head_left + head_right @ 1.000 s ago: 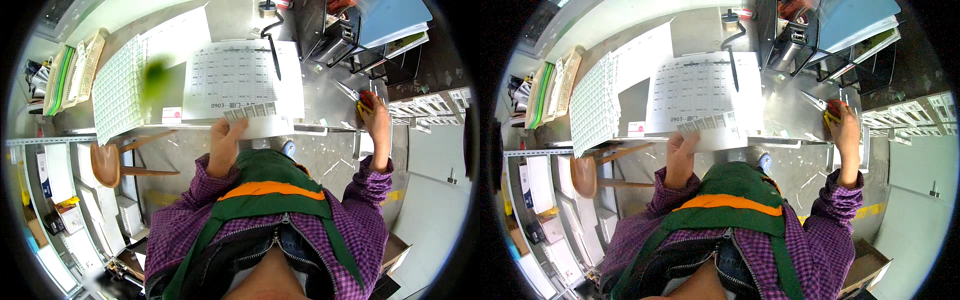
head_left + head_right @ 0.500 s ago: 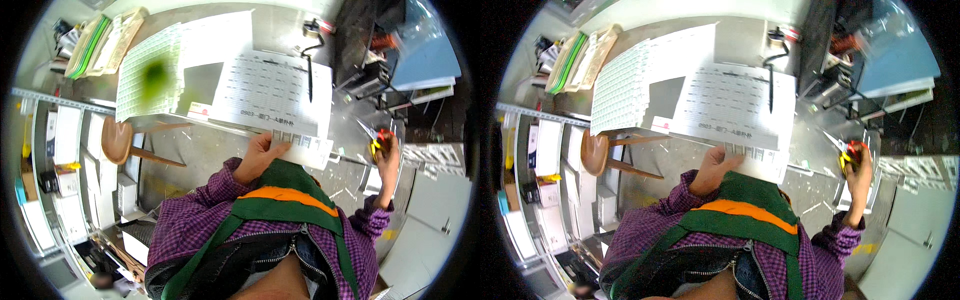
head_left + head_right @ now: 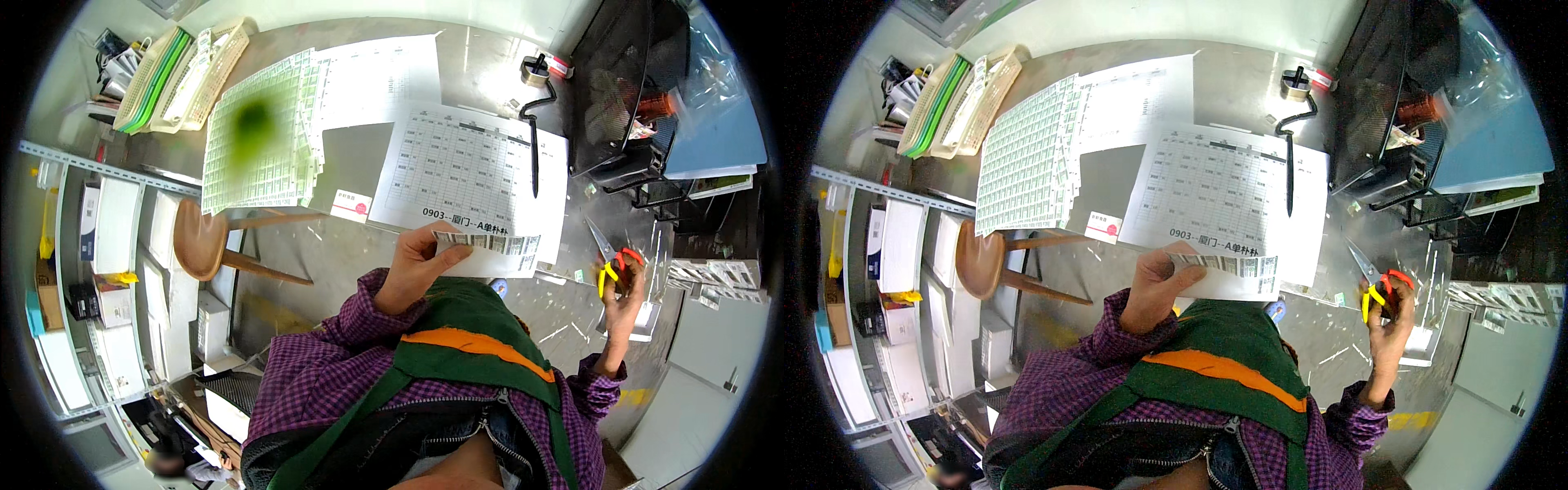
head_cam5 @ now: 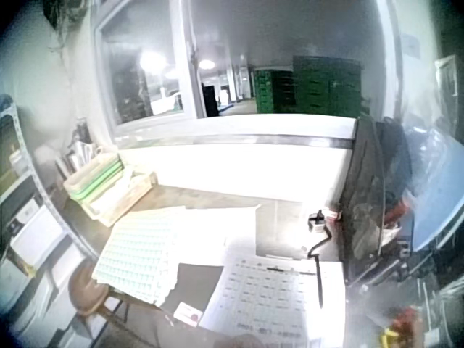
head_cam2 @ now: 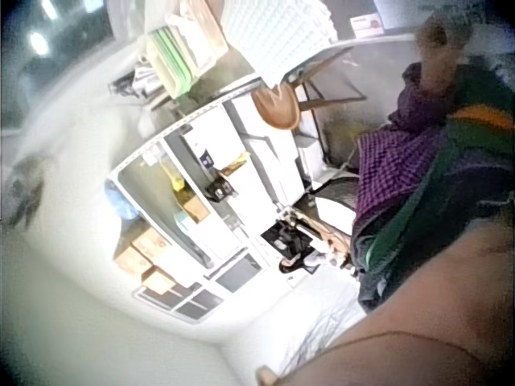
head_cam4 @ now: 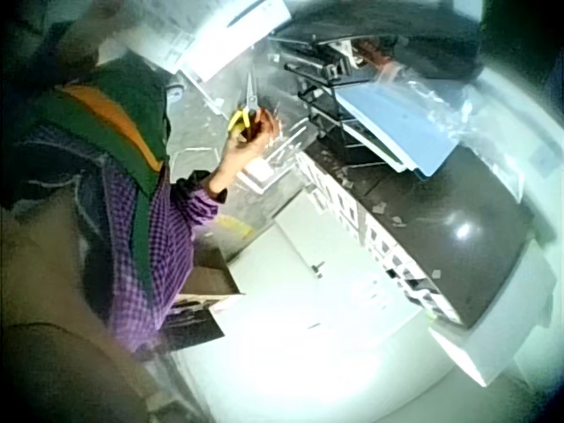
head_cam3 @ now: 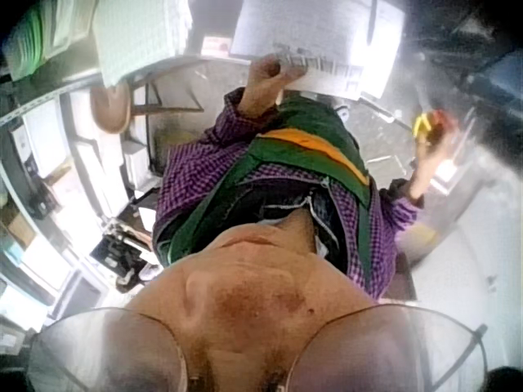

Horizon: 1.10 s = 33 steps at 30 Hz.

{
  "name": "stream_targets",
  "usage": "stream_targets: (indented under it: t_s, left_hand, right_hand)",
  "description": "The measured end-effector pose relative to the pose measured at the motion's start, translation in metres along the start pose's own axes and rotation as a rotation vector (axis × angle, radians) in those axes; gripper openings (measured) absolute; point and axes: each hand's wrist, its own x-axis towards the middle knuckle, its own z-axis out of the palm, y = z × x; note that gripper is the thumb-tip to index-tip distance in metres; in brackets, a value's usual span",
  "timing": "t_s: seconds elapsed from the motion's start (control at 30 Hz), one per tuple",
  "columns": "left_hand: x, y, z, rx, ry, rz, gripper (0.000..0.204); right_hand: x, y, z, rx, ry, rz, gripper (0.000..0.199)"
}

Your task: The person retrieves sheets of stickers from drawers and uses scissors to cut specific sections off while marking a checklist on a desk.

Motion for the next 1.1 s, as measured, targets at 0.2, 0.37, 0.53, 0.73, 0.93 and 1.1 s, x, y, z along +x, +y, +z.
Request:
stream_targets:
  t_s: [0.2,0.37,0.53,0.73,0.93,1.1]
  left_hand:
    - [0.007,0.002,0.001,0.097,-0.043,0.025,0.013]
    - [0.013,0.008,-0.003,0.088,0.086,0.01,0.015]
    - [0.019,0.009,-0.008,0.002,0.25,0.024,0.018]
    - [0.021,0.007,-0.008,-0.052,0.288,0.002,0.018]
    - [0.025,0.007,0.01,-0.01,0.281,-0.014,0.019]
    - [0.025,-0.003,0.014,0.062,0.265,0.011,0.02]
  right_hand:
    - [-0.009,-0.008,0.02,-0.097,0.14,-0.068,0.052]
    - [-0.014,-0.002,0.03,-0.041,0.198,-0.04,0.053]
    - [-0.015,0.002,0.036,-0.029,0.217,-0.016,0.055]
    - [-0.013,-0.006,0.039,-0.022,0.219,-0.073,0.054]
    - [-0.009,-0.005,0.037,0.057,0.176,-0.075,0.054]
    - [-0.009,-0.002,0.039,0.057,0.136,-0.04,0.061]
